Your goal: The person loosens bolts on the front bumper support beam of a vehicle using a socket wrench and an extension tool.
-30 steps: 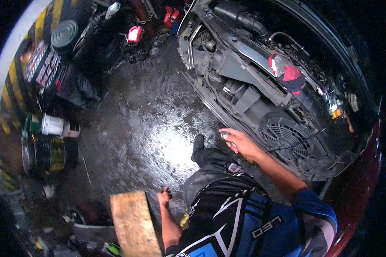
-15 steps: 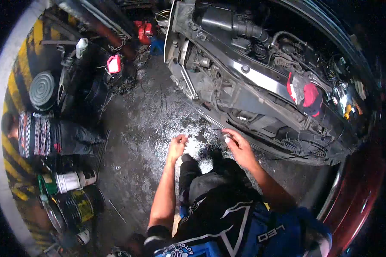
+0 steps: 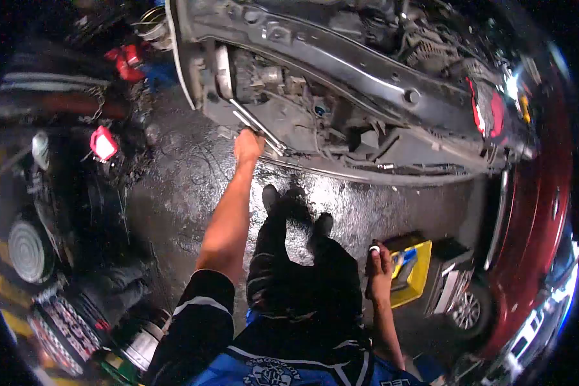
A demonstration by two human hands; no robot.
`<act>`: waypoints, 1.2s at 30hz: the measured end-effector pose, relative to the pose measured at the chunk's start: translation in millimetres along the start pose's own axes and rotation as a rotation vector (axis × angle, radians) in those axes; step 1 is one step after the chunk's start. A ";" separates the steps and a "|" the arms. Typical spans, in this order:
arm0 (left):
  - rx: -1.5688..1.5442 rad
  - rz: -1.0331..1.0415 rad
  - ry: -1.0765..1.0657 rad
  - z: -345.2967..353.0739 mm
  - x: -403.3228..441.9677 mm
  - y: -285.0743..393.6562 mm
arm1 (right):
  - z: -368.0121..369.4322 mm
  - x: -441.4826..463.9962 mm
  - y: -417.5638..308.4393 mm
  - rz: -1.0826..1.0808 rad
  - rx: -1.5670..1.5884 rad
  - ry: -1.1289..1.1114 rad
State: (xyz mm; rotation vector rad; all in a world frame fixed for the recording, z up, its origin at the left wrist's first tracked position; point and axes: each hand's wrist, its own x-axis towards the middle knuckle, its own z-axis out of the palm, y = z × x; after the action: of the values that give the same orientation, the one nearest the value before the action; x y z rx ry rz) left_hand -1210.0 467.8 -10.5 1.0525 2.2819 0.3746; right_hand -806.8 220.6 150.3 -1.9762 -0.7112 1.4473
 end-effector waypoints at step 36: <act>-1.578 0.251 -0.885 285.8 -215.9 -142.6 | 94.2 205.1 337.8 -0.979 0.344 -0.540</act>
State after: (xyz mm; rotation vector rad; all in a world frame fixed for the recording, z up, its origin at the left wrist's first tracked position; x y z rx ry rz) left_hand -1007.4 213.1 -217.2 0.4059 0.5906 1.2019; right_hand -815.4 147.5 -249.2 -0.7325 -1.3064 1.3051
